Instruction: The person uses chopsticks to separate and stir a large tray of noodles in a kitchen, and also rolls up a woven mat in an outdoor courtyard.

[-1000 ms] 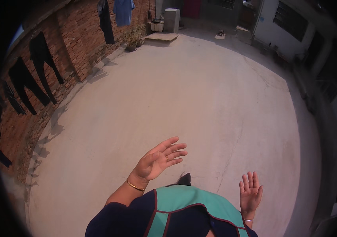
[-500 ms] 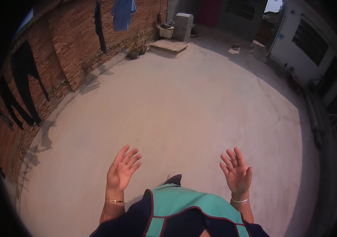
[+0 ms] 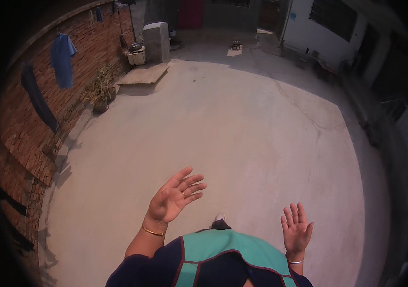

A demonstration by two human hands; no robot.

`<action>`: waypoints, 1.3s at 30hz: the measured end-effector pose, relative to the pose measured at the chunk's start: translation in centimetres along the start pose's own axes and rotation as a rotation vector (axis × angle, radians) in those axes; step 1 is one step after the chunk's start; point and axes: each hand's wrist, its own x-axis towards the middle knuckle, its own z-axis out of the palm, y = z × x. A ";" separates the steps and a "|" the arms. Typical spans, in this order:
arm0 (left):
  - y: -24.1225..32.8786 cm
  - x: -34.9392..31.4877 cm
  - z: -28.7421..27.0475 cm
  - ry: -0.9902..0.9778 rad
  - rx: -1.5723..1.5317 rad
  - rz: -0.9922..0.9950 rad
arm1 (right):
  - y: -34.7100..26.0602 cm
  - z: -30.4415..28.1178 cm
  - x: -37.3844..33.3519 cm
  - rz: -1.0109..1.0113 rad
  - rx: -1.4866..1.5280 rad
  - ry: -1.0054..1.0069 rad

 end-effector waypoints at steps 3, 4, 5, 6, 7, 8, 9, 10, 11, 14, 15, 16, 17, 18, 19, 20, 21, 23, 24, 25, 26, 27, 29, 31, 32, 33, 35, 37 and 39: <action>1.0 8.8 -3.9 0.065 0.014 -0.009 | 0.9 1.3 13.2 0.029 0.008 -0.115; 1.7 11.1 -5.3 0.070 0.026 0.013 | 1.0 2.0 18.2 0.047 -0.005 -0.173; 2.4 13.8 -6.7 0.065 0.030 0.045 | 1.1 3.0 22.8 0.075 -0.011 -0.239; 3.1 15.7 -8.1 0.103 0.040 0.097 | 1.6 4.3 27.4 0.112 -0.016 -0.321; 4.1 17.6 -9.8 0.135 0.047 0.152 | 2.1 5.7 31.9 0.145 -0.026 -0.403; 5.2 19.7 -11.7 0.161 0.063 0.217 | 2.7 7.0 36.6 0.151 -0.028 -0.459; 6.1 21.8 -13.6 0.228 0.072 0.242 | 3.4 8.3 41.2 0.157 -0.030 -0.514; 7.2 22.9 -15.3 0.296 0.078 0.261 | 4.0 9.9 44.6 0.165 -0.030 -0.562; 7.5 24.6 -17.4 0.359 0.092 0.280 | 5.0 10.4 48.2 0.151 -0.014 -0.572; 8.7 31.4 -24.0 0.480 0.097 0.323 | 8.3 11.0 59.4 0.139 0.039 -0.583; 9.8 34.6 -26.1 0.496 0.102 0.335 | 9.4 10.5 62.8 0.157 0.048 -0.570; 11.0 38.6 -27.9 0.458 0.105 0.351 | 9.7 10.4 66.2 0.187 0.032 -0.555; 12.5 43.2 -29.7 0.418 0.108 0.365 | 10.0 10.8 69.7 0.177 0.023 -0.526; 13.7 47.7 -31.6 0.388 0.102 0.368 | 10.4 10.9 72.9 0.176 0.010 -0.484; 14.6 52.7 -33.0 0.328 0.078 0.313 | 10.6 10.8 76.0 0.175 -0.003 -0.441; 15.7 58.4 -34.1 0.269 0.074 0.262 | 10.8 10.5 79.4 0.160 0.001 -0.443; 16.5 63.8 -35.2 0.208 0.077 0.196 | 10.9 9.9 82.4 0.125 -0.009 -0.403; 15.6 74.8 -37.9 0.052 0.040 0.082 | 10.8 7.3 89.6 0.058 -0.023 -0.349; 15.0 77.5 -39.0 -0.017 0.016 -0.002 | 11.6 5.9 90.2 0.037 -0.025 -0.268; 15.1 81.1 -40.1 -0.044 0.019 -0.016 | 12.3 4.8 92.6 0.014 -0.012 -0.210; 14.7 84.9 -41.6 -0.073 0.011 -0.028 | 13.2 3.5 95.3 -0.007 -0.009 -0.152; 14.6 88.2 -43.4 -0.097 0.004 -0.036 | 14.3 2.6 98.5 -0.024 -0.005 -0.096; 14.3 94.6 -47.1 -0.048 -0.024 -0.004 | 14.9 1.9 106.5 -0.020 -0.008 -0.064; 15.5 99.8 -51.2 0.045 -0.029 0.019 | 16.6 2.0 115.4 0.000 0.027 -0.118; 16.5 102.4 -52.5 0.086 -0.018 0.046 | 16.9 3.0 119.6 0.019 0.019 -0.169; 17.8 104.9 -53.8 0.128 -0.004 0.074 | 16.9 4.4 124.8 0.039 0.014 -0.223; 20.7 110.0 -56.4 0.181 0.045 0.161 | 17.3 7.9 135.1 0.078 0.009 -0.362; 23.3 113.9 -59.9 0.231 0.087 0.281 | 18.7 11.4 144.6 0.152 -0.009 -0.530; 24.4 116.8 -64.0 0.344 0.098 0.359 | 21.6 13.5 152.4 0.186 -0.001 -0.620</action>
